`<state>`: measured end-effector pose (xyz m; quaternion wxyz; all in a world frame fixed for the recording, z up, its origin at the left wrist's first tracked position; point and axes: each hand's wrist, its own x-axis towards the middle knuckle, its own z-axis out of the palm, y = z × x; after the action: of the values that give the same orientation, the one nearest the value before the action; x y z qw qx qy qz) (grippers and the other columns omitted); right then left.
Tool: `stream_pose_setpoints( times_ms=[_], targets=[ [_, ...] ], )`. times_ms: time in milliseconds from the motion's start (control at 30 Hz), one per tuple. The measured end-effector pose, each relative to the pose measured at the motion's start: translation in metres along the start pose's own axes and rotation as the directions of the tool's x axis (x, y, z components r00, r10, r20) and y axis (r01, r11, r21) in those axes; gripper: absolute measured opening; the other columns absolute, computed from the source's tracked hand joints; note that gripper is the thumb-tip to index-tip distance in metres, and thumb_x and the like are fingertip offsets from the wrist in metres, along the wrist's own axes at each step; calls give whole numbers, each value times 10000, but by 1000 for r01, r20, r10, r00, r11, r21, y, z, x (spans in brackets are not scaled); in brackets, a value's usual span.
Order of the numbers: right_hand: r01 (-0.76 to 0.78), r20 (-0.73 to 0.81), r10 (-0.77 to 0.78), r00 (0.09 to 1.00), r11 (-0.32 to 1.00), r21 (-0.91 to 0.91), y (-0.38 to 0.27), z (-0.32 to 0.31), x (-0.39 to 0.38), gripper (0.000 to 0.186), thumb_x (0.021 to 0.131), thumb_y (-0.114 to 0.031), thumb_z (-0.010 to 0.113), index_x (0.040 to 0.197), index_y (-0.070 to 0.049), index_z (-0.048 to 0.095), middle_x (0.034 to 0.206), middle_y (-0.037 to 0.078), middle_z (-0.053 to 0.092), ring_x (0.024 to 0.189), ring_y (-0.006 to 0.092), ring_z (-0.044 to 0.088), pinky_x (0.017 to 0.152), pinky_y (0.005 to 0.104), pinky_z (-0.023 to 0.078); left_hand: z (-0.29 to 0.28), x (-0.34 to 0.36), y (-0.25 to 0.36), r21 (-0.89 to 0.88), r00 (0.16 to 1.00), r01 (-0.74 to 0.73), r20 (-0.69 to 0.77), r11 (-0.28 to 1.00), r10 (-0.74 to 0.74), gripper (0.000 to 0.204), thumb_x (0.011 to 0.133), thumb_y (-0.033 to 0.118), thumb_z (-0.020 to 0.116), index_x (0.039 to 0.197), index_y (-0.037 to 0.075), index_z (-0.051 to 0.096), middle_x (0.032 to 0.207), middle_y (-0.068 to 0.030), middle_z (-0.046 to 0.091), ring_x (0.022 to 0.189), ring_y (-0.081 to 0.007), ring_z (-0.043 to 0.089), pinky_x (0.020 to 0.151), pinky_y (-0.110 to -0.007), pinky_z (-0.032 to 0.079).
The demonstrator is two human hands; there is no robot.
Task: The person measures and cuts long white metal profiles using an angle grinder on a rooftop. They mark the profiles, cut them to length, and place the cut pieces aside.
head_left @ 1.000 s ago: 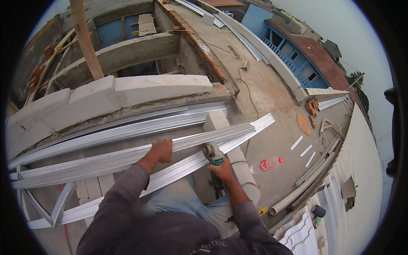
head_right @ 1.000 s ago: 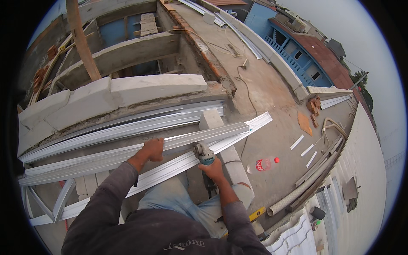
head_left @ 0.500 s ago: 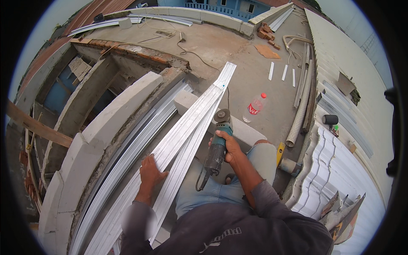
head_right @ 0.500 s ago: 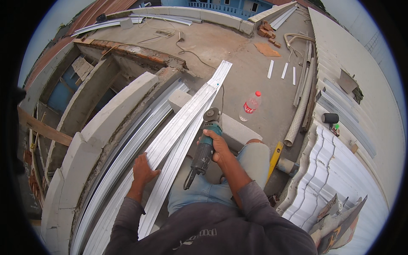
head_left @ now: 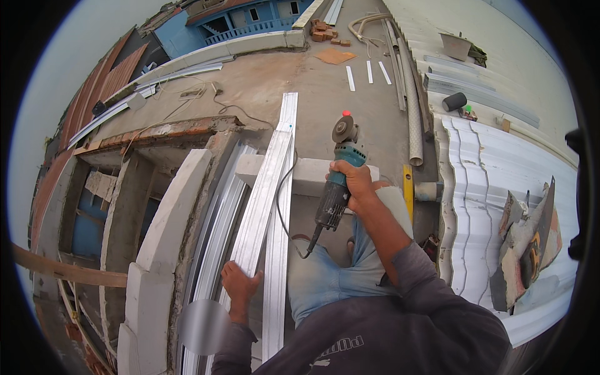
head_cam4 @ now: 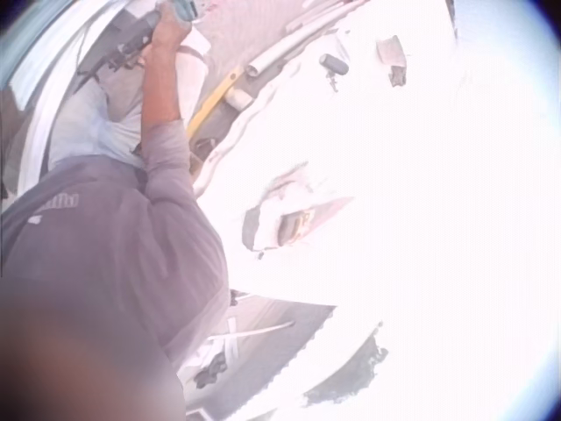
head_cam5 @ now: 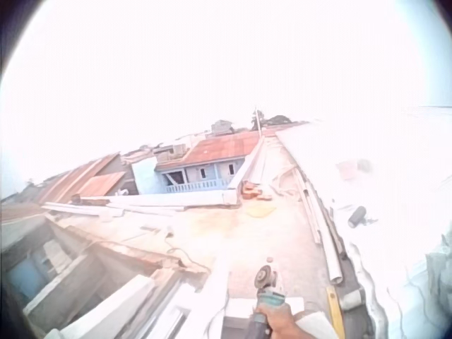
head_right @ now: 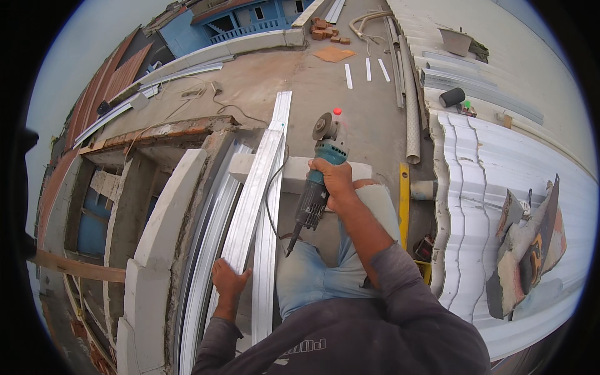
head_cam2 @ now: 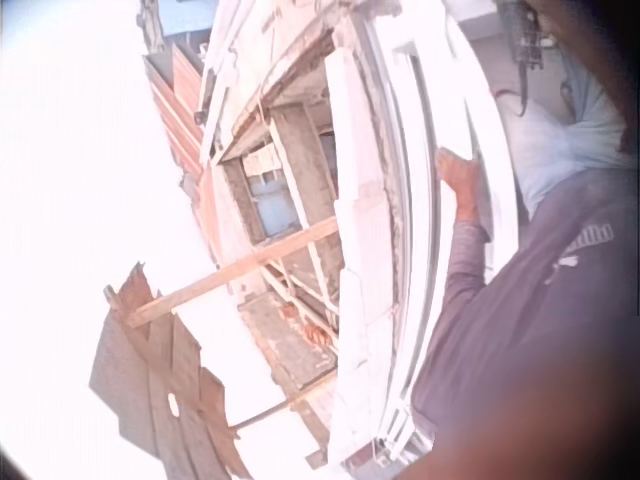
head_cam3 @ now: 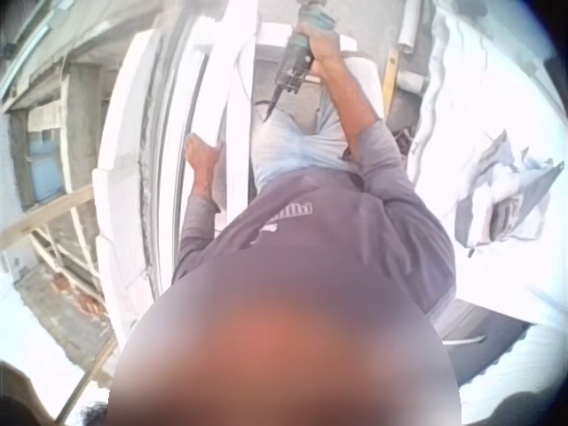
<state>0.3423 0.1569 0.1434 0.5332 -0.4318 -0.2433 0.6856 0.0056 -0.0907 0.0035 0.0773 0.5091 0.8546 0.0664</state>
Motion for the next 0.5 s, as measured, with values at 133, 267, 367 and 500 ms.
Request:
stream_pose_setpoints(
  times_ms=[133,267,367,500],
  targets=[
    [79,-129,-63,990,990,120,-32,-2,6,338,821,-114,792,1071,39,623,873,128,680,713,250,718,628,412,631,5,1,0,35,999,-31,-14,999,31,945,667,406,947,1332,-64,467,1355,-245,531,1299,-431,502,1043,-546,478],
    [-5,-195,36,980,987,159,-46,-7,46,358,818,-120,788,1087,39,612,859,132,676,687,255,708,634,417,625,7,3,0,41,999,-34,8,999,33,949,648,371,954,1333,-68,465,1345,-261,528,1295,-454,496,1068,-562,451],
    [11,-251,25,968,990,140,-71,0,101,284,813,-101,784,1005,24,616,819,130,665,659,254,699,605,418,620,2,8,2,41,998,-51,42,998,49,971,646,359,960,1347,-81,452,1363,-277,517,1304,-467,484,1089,-571,429],
    [249,-361,-228,904,968,12,-152,32,215,217,770,-69,803,897,-8,637,799,87,647,630,222,663,602,392,587,-8,14,8,-16,992,-25,120,1000,26,1023,642,350,972,1380,-98,423,1412,-304,487,1343,-478,451,1129,-575,397]
  ],
)
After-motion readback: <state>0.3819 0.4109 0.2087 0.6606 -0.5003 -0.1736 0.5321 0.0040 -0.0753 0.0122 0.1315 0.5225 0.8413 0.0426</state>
